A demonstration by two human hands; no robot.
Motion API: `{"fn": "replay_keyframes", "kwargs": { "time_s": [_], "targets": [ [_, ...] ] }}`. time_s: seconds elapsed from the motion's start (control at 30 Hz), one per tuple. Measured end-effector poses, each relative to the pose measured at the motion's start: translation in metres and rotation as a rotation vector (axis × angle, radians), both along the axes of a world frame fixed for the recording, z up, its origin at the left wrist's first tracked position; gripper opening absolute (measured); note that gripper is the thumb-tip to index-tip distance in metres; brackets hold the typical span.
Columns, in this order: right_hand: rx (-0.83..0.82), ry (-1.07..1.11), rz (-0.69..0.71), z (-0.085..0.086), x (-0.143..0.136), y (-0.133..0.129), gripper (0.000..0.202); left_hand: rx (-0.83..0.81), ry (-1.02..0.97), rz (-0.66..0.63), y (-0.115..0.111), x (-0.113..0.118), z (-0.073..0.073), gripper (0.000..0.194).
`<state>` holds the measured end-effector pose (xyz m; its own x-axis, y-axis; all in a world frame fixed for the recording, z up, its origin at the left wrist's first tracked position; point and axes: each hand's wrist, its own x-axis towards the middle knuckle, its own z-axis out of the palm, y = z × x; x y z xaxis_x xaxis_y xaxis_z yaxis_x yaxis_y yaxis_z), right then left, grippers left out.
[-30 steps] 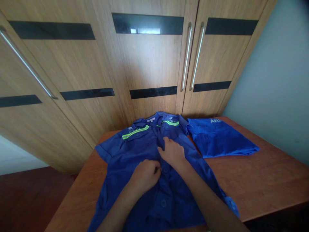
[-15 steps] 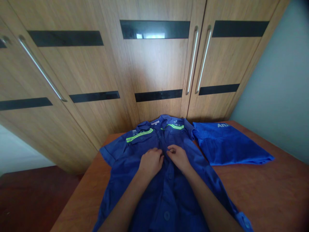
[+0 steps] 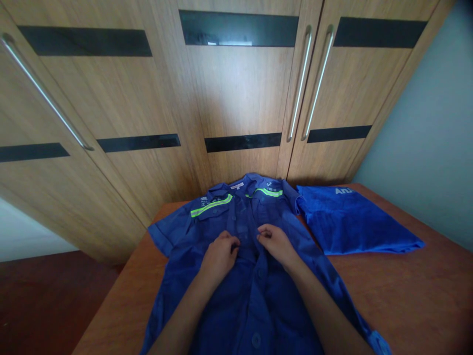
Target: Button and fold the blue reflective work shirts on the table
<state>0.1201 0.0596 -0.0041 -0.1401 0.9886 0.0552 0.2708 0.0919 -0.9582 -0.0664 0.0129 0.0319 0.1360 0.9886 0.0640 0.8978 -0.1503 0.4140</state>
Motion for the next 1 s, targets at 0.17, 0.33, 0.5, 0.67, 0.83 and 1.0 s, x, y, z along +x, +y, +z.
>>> {"fn": "replay_keyframes", "kwargs": {
  "time_s": [0.17,0.33,0.5,0.67,0.83,1.0],
  "targets": [
    [-0.008,0.020,0.013,-0.001,-0.001,-0.001,0.014,-0.069,0.096,-0.019,-0.003,0.002,0.003,0.019],
    [-0.046,0.058,0.003,0.001,-0.001,-0.002,0.015,-0.062,0.040,-0.008,-0.003,0.002,0.005,0.018],
    [-0.107,0.138,0.005,0.009,-0.003,-0.005,0.017,-0.071,-0.092,-0.006,0.000,0.007,0.002,0.015],
    [-0.145,0.204,0.007,0.022,-0.002,-0.009,0.020,0.026,-0.132,0.031,0.006,0.011,0.000,0.018],
    [-0.187,0.409,-0.016,0.028,-0.003,-0.013,0.034,0.200,-0.288,0.073,0.016,0.013,0.014,0.017],
    [-0.272,0.542,-0.026,0.026,-0.004,-0.013,0.040,0.282,-0.323,0.006,0.025,0.023,0.028,0.017]
  ]
}}
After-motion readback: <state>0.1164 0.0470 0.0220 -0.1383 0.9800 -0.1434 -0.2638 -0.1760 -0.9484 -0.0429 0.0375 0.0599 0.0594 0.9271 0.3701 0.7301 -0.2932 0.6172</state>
